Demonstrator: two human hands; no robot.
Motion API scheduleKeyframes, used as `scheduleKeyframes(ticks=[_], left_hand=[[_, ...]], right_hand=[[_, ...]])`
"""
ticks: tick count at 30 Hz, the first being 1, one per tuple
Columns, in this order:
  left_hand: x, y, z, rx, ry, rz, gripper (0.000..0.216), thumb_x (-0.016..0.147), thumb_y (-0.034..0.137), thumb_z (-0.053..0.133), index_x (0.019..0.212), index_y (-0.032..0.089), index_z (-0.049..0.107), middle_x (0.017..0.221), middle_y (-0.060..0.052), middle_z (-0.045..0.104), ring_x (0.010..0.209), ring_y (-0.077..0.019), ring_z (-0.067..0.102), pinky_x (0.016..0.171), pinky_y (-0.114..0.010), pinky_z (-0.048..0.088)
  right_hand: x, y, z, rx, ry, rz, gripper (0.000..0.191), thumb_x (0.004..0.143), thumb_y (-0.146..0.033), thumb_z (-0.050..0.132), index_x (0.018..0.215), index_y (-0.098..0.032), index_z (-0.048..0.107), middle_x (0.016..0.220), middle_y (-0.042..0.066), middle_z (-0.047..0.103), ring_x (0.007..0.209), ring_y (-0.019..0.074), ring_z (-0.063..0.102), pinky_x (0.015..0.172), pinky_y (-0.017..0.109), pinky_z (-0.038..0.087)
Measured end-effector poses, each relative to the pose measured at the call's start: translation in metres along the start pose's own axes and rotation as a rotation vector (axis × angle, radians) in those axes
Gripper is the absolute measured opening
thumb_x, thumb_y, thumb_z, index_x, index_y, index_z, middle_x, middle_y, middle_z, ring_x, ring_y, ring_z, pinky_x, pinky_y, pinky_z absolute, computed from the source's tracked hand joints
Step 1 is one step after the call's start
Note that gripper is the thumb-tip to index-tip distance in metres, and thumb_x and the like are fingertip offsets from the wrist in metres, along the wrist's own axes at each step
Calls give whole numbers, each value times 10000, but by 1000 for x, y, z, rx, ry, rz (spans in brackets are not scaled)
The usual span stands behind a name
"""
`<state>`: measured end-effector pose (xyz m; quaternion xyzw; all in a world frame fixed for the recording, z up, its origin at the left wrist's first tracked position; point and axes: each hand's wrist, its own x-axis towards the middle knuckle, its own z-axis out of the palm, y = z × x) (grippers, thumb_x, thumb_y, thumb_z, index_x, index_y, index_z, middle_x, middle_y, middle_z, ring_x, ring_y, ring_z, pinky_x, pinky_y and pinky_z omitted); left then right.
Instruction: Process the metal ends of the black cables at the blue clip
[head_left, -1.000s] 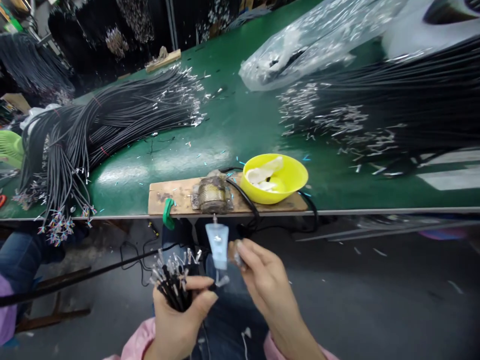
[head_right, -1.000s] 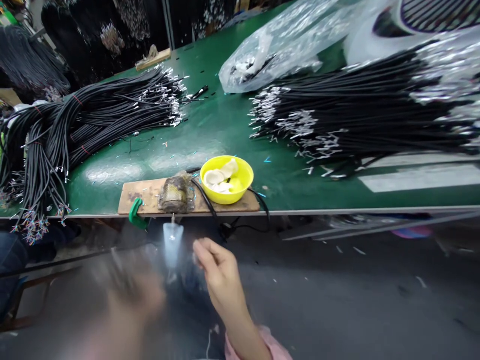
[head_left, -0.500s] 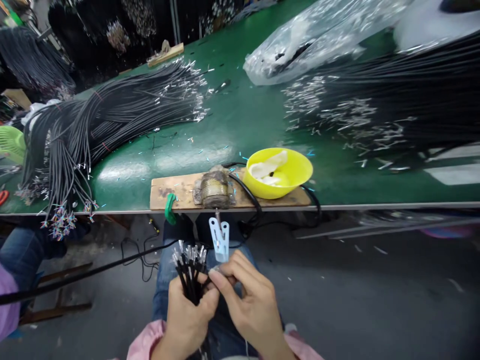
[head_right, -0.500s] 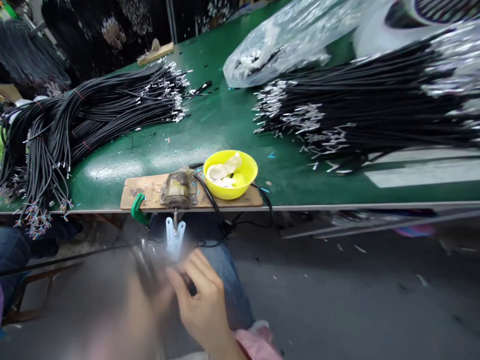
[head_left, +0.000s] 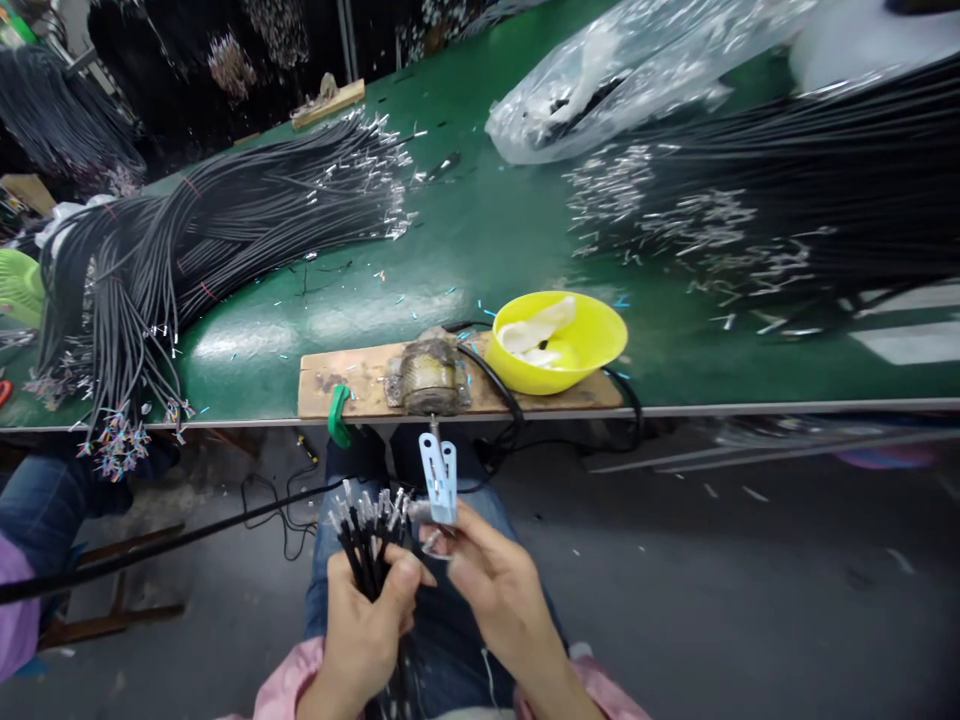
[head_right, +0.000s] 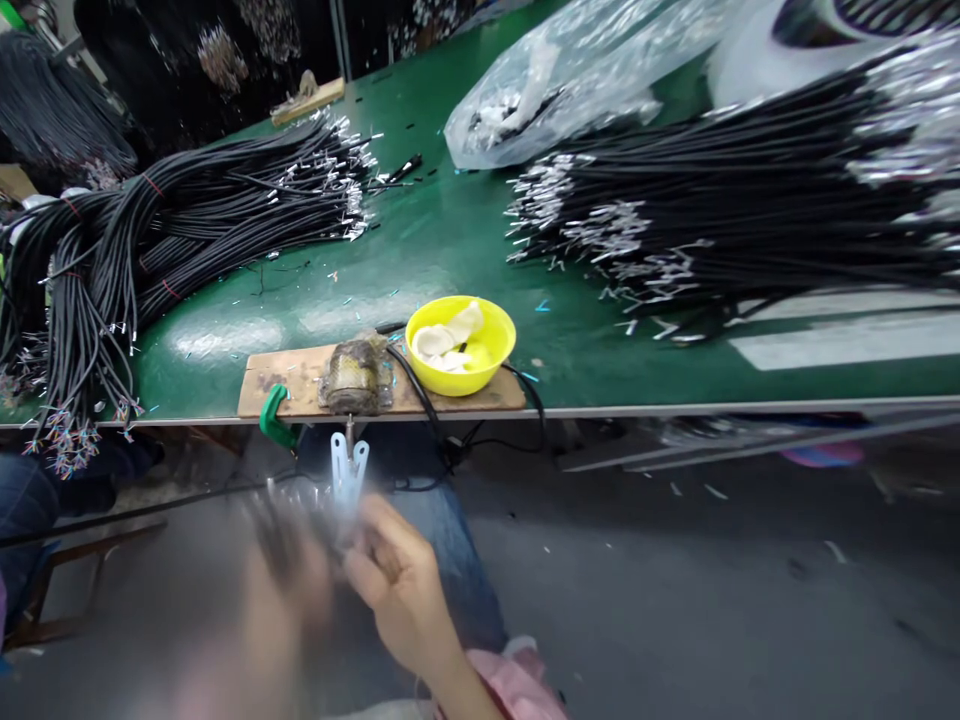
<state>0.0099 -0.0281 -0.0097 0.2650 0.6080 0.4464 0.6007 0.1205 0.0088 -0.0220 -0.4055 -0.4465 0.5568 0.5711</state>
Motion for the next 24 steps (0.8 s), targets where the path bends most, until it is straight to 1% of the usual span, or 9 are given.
scheduleKeyframes(ticks=[5,8,11,13,15,17,19,21,24], left_hand=[[1,-3,1,5,-81,-58,506,665,639,635,603,146,542,451,56,382,332,-12,230,339,-178,154],[0,-9,0,35,-70,-27,499,694,629,616,605,143,546,444,63,357,335,-24,251,332,-179,204],[-4,-14,-3,84,24,77,416,720,546,651,692,133,612,524,8,499,461,-86,448,445,-208,395],[-7,-15,-4,123,70,152,352,725,477,684,746,126,664,675,-51,614,643,-145,554,612,-240,472],[-7,-12,-5,156,63,202,326,751,444,671,740,119,694,709,-67,640,665,-155,567,636,-242,477],[-6,-7,-4,173,13,228,340,789,443,627,722,117,696,616,-48,621,543,-128,534,539,-233,464],[-3,0,-2,178,-49,257,351,784,452,627,676,122,681,572,-40,617,510,-129,538,530,-244,475],[0,7,-1,177,-96,300,335,745,448,669,636,131,668,619,-58,657,598,-171,602,638,-290,515],[3,14,-1,191,-107,354,253,718,382,711,633,145,684,669,-71,689,670,-210,637,722,-343,524]], right_hand=[[-3,0,2,72,-28,38,251,817,-403,607,683,-191,596,603,-11,512,457,113,476,402,216,401],[-8,3,8,-115,144,-201,250,850,-258,572,617,-203,500,566,-30,449,479,114,443,424,215,382],[-10,5,11,-381,278,-513,197,822,-92,552,665,-201,508,585,-17,463,552,133,452,502,240,410],[-10,5,9,-513,307,-656,174,785,-25,564,730,-190,550,625,4,510,586,143,471,564,265,439],[-8,3,5,-537,283,-697,174,772,-14,577,764,-186,589,642,18,544,608,153,497,601,278,453],[-6,1,1,-346,159,-534,121,817,-110,581,736,-196,609,627,16,547,590,153,513,558,266,448],[-2,-3,-3,2,-39,-194,202,843,-329,590,693,-197,618,598,8,526,529,138,494,467,242,415],[2,-5,-8,288,-232,170,359,755,-531,633,665,-184,633,577,-2,511,483,118,465,426,225,386],[13,-7,-18,336,-348,457,399,610,-551,747,657,-165,660,565,-7,536,519,116,489,498,227,411]])
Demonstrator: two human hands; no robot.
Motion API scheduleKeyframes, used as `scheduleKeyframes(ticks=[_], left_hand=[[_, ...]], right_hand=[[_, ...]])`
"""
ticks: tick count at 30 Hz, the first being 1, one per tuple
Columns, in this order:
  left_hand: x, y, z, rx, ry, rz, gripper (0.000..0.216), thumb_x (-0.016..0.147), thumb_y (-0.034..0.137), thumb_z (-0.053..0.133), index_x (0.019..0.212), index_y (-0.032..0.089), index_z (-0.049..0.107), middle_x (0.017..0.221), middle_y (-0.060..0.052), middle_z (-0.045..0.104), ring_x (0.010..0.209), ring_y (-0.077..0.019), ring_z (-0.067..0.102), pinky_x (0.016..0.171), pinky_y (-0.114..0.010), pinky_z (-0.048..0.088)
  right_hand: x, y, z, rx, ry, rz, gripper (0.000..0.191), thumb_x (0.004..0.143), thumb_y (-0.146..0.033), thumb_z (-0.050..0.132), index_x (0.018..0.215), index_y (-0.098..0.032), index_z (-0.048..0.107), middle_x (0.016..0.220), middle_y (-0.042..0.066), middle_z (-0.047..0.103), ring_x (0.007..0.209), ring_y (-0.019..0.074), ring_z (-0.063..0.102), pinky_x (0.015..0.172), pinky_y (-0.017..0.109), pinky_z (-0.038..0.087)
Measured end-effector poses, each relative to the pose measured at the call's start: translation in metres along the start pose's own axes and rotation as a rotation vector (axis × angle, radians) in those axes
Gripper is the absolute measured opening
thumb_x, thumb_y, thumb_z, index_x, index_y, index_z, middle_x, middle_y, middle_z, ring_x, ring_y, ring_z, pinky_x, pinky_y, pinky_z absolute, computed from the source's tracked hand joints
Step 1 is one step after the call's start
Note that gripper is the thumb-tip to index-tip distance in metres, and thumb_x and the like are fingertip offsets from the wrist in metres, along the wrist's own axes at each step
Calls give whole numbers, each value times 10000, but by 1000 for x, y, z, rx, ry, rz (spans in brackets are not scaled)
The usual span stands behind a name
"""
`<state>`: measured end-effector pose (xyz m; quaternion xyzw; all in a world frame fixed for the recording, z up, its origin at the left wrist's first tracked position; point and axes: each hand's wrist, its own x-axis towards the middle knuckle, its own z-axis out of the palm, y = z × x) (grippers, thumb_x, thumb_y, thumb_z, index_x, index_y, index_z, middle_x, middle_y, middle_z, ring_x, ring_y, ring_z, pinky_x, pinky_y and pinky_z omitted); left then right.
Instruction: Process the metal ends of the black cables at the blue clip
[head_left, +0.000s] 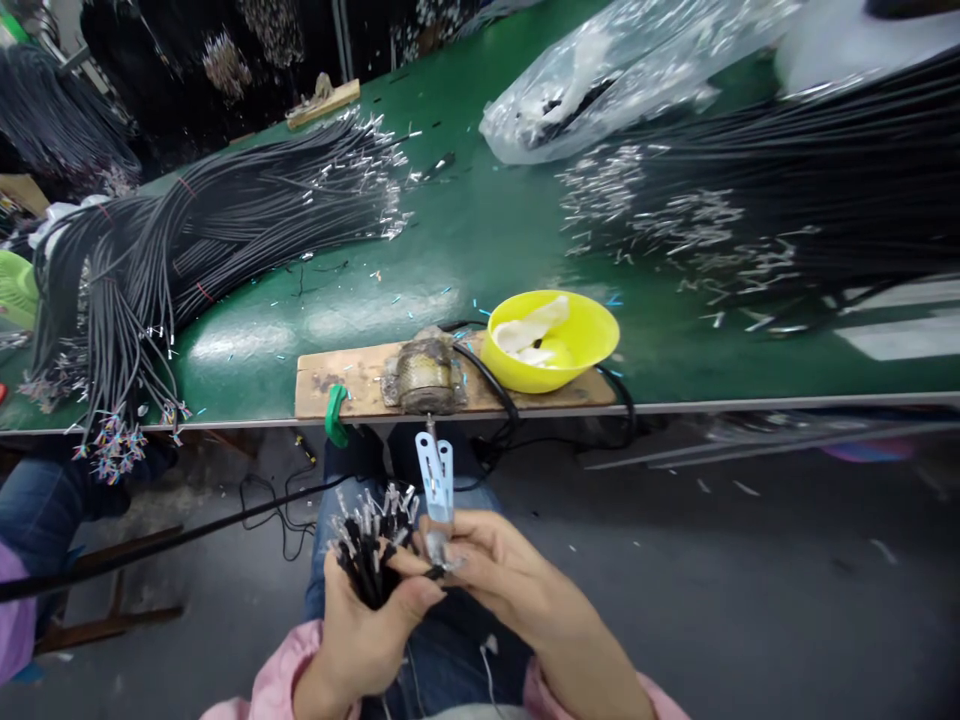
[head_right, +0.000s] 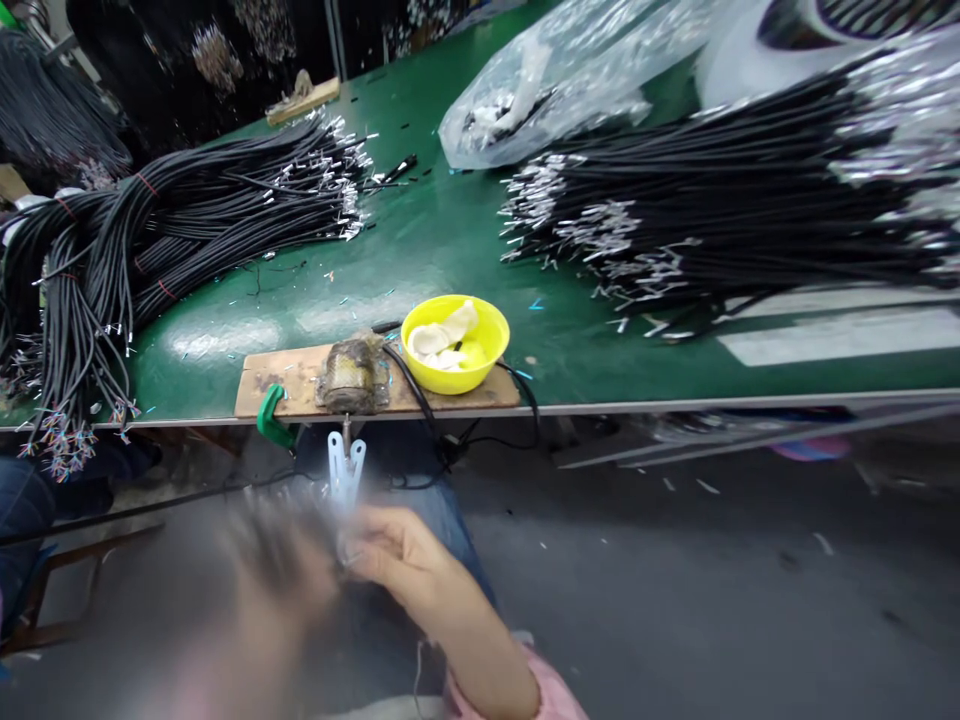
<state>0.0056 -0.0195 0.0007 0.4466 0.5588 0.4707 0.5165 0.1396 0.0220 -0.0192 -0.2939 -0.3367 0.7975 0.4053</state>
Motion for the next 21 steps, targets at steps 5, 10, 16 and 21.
scheduleKeyframes(ticks=[5,10,16,21], left_hand=[[-5,-2,-5,103,104,34,130,698,311,736,653,189,728,612,-66,691,572,-208,621,597,-336,531],[-5,0,-4,117,176,72,97,683,286,739,643,198,730,600,-47,693,552,-196,632,572,-312,533],[7,9,7,85,197,105,123,703,221,697,601,152,702,557,-27,661,525,-161,596,544,-267,504],[9,11,11,86,177,91,152,714,222,681,588,138,695,527,-24,640,496,-141,560,517,-249,472]], right_hand=[[18,-24,-11,-226,280,-142,407,660,-549,700,559,-169,592,526,-24,494,520,117,438,490,235,357],[36,-39,8,-278,352,-225,495,647,-603,657,451,-183,483,457,-50,382,456,91,328,426,236,264],[43,-30,20,-20,364,-174,485,586,-590,700,467,-186,459,451,-62,372,449,82,321,419,227,247],[46,-23,21,28,438,-206,535,532,-610,728,451,-201,394,437,-83,317,419,61,241,385,218,173]])
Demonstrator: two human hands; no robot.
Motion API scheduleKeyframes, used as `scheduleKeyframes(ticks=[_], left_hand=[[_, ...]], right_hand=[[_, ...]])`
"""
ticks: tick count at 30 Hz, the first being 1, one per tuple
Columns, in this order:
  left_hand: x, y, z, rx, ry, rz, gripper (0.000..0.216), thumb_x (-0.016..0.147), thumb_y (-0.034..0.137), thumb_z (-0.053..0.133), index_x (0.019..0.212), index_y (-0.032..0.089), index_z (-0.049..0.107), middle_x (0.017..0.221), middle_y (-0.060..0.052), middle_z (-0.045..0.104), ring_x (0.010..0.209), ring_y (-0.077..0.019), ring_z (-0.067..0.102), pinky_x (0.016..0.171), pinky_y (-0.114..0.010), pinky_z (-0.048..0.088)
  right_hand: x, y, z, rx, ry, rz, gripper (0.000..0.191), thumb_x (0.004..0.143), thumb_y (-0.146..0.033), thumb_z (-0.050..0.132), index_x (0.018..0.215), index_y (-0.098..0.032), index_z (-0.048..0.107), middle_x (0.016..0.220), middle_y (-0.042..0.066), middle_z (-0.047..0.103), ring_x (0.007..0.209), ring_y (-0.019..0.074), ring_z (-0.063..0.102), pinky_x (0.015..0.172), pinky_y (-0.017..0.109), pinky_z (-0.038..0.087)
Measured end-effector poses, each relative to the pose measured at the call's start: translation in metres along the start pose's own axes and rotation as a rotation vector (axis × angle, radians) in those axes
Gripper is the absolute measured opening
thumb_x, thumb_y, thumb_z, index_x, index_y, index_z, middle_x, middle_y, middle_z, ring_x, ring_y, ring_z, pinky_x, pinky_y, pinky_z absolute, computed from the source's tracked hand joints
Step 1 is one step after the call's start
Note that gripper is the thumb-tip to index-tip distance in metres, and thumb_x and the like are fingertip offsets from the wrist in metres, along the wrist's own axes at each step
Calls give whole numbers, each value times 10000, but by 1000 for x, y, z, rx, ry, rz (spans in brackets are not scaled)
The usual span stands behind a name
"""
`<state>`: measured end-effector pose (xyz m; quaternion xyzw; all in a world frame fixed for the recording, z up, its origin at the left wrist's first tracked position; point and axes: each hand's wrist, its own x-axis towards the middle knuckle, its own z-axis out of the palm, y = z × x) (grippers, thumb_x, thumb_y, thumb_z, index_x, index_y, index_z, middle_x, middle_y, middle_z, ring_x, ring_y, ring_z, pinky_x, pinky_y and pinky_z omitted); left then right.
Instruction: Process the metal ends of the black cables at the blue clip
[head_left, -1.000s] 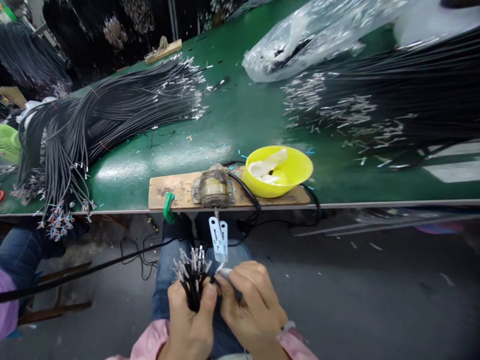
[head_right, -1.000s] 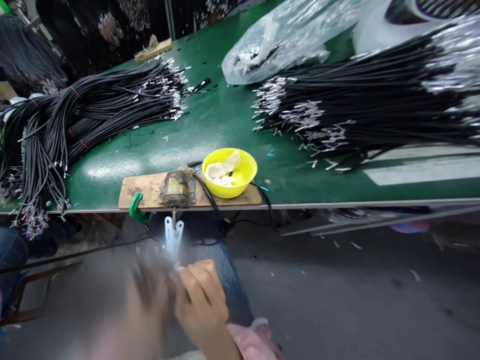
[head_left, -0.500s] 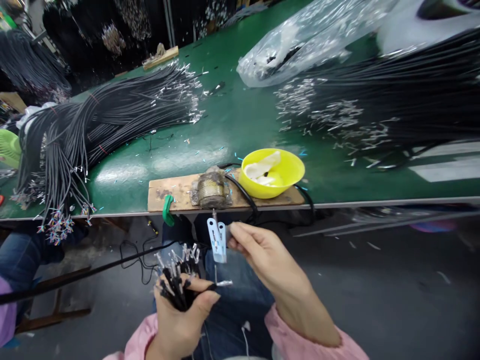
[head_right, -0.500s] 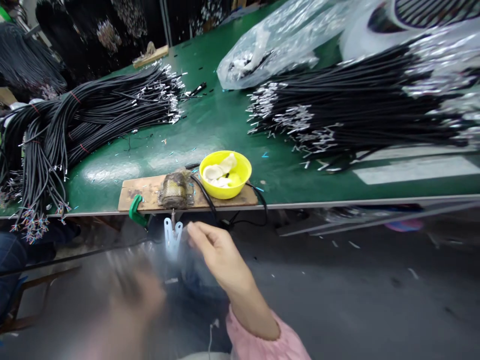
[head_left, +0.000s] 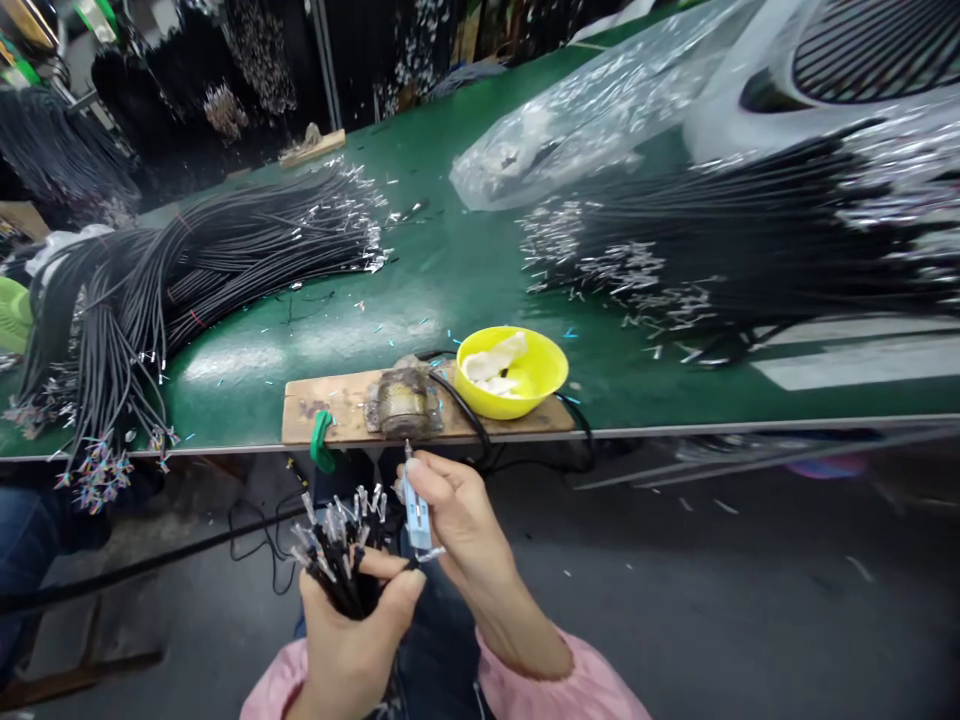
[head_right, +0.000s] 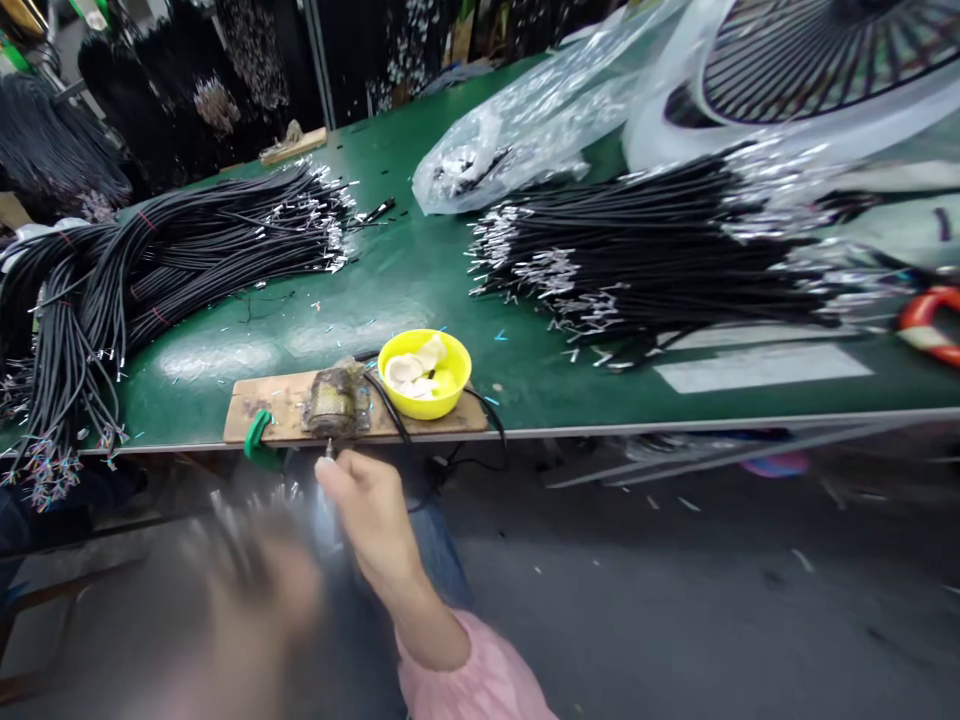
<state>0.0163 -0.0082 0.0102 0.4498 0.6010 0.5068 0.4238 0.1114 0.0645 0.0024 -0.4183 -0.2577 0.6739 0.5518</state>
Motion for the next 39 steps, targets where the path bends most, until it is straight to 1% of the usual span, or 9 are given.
scheduleKeyframes(ticks=[9,12,15,19,23,29,33,36,39], left_hand=[[-13,-7,-5,-37,-13,-66,186,691,302,708,587,148,696,529,-29,634,510,-149,551,532,-264,477],[-17,-12,-9,-59,-12,-115,235,665,350,735,573,141,684,522,-28,616,513,-143,539,527,-257,471],[-18,-16,-13,-89,-22,-194,302,656,411,745,589,127,665,535,-30,608,484,-117,510,474,-231,436],[-17,-19,-15,-141,-85,-317,456,658,565,692,600,119,618,395,46,416,331,-28,270,332,-179,230],[-17,-21,-12,-163,-95,-350,512,637,627,670,619,120,605,415,40,436,330,-16,252,331,-168,210],[-24,-19,-13,-106,9,-262,357,634,463,751,637,124,641,518,-11,583,397,-70,442,386,-194,372],[-29,-16,-13,-33,107,-157,215,610,350,776,623,153,693,611,-46,675,601,-187,631,610,-284,520],[-27,-13,-10,8,152,-94,150,658,306,735,599,170,707,597,-42,679,589,-199,641,639,-309,525],[-22,-11,-6,34,192,-48,108,667,267,722,608,177,719,597,-45,689,587,-209,649,627,-313,529]], right_hand=[[-8,11,-25,-29,138,-41,549,591,-659,669,416,-190,444,429,-58,355,430,84,292,409,232,254],[-18,18,-40,-139,30,-42,529,659,-622,652,424,-188,460,446,-44,376,446,98,318,423,238,272],[-32,23,-48,-202,-191,-65,444,673,-610,655,597,-174,640,551,4,515,511,131,430,487,254,357],[-43,22,-44,-278,-344,-237,377,660,-552,710,832,-217,727,763,67,636,692,205,547,631,314,437],[-44,21,-40,-350,-288,-394,209,774,-403,667,664,-231,713,631,44,622,651,196,542,636,309,425],[-32,29,-43,-175,-226,-160,308,719,-492,684,631,-197,663,662,25,556,634,173,510,584,279,419],[-15,15,-37,-187,27,-206,389,710,-539,663,561,-186,596,593,-6,484,566,140,427,518,261,353],[-7,-4,-23,-334,51,-264,426,706,-522,658,473,-183,548,520,-16,453,512,122,376,481,260,302],[-3,-14,-9,-298,13,-173,401,613,-496,720,444,-181,539,466,-33,426,465,103,345,442,247,269]])
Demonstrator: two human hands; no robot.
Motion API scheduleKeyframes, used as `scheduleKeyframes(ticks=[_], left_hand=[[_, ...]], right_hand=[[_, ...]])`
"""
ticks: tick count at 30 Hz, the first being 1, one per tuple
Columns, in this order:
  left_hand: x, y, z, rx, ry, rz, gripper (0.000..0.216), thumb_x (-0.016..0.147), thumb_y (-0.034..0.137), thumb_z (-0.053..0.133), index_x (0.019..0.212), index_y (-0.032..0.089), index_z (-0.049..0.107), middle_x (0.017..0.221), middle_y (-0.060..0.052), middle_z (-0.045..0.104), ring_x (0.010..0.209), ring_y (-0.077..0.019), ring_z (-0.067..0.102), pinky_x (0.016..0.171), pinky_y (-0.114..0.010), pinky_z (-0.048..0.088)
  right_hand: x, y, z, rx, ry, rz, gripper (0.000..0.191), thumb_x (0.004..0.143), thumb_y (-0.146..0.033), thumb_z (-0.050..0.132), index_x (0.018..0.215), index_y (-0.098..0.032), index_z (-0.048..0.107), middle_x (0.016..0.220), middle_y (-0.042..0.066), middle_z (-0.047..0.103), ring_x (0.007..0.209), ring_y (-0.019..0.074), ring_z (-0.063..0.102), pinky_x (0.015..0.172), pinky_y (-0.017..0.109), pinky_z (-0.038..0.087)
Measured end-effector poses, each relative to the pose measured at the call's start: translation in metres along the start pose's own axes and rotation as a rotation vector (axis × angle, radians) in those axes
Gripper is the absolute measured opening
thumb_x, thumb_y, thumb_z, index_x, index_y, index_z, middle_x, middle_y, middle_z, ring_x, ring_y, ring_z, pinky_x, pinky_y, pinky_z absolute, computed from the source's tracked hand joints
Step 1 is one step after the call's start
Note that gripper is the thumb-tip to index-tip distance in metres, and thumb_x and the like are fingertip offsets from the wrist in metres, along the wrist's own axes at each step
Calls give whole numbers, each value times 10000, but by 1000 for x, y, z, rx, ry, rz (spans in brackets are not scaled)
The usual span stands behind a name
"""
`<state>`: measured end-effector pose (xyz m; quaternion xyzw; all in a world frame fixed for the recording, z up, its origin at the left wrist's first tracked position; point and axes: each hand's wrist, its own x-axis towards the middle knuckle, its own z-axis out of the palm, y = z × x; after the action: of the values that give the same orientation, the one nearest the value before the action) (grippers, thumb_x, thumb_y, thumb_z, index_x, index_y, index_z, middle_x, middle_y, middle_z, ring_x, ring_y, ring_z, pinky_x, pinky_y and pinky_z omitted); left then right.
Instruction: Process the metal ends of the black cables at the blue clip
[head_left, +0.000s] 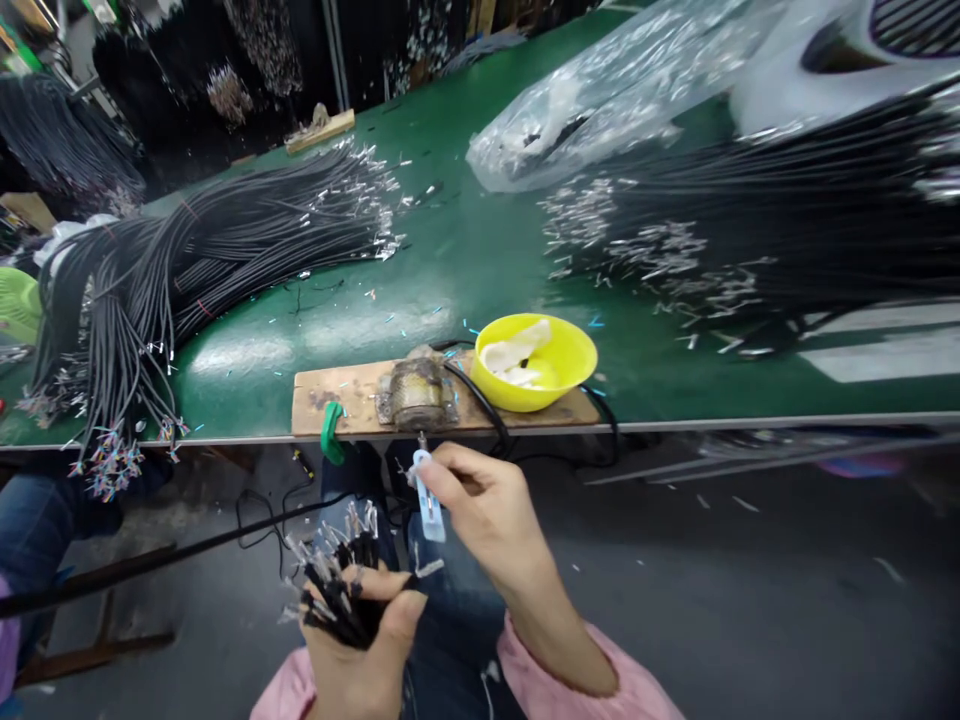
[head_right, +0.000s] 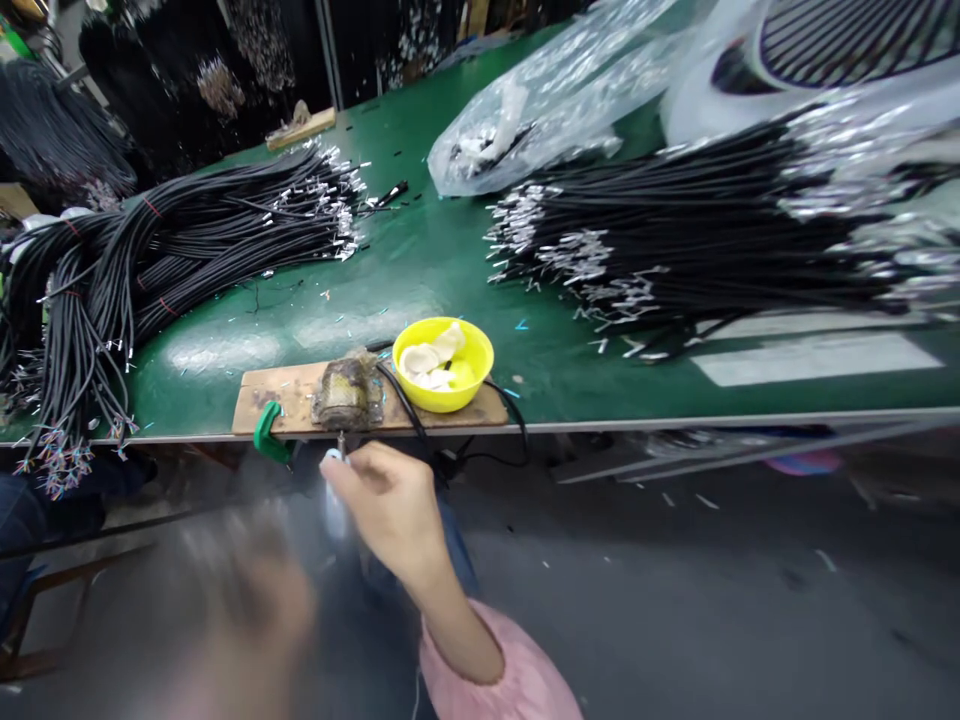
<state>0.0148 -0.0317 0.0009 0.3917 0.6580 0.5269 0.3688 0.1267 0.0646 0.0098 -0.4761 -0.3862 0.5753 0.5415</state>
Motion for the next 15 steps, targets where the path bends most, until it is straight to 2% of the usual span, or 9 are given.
scheduleKeyframes(ticks=[3,7,12,15], left_hand=[[6,3,6,1,16,28,83,645,251,733,605,179,726,597,-48,701,579,-219,654,597,-310,531],[13,9,14,-43,-27,39,102,657,244,722,579,180,712,563,-35,691,551,-204,638,580,-295,517],[10,14,17,-122,-98,3,184,681,300,703,551,171,690,542,-35,650,534,-184,598,570,-290,496],[4,9,11,-144,-100,-65,213,661,353,726,557,168,706,549,-41,648,534,-181,591,564,-289,496]], right_hand=[[1,-1,10,230,-58,127,426,613,-531,695,444,-182,521,451,-31,444,446,96,345,421,233,275],[-4,6,19,438,-48,183,410,578,-550,718,472,-182,570,478,-2,540,459,119,428,446,242,353],[-11,19,14,566,-48,360,450,579,-638,666,619,-191,689,500,22,601,448,150,488,435,261,393],[-15,30,3,573,-2,359,436,550,-639,682,577,-204,675,506,27,600,472,168,505,447,277,408]])
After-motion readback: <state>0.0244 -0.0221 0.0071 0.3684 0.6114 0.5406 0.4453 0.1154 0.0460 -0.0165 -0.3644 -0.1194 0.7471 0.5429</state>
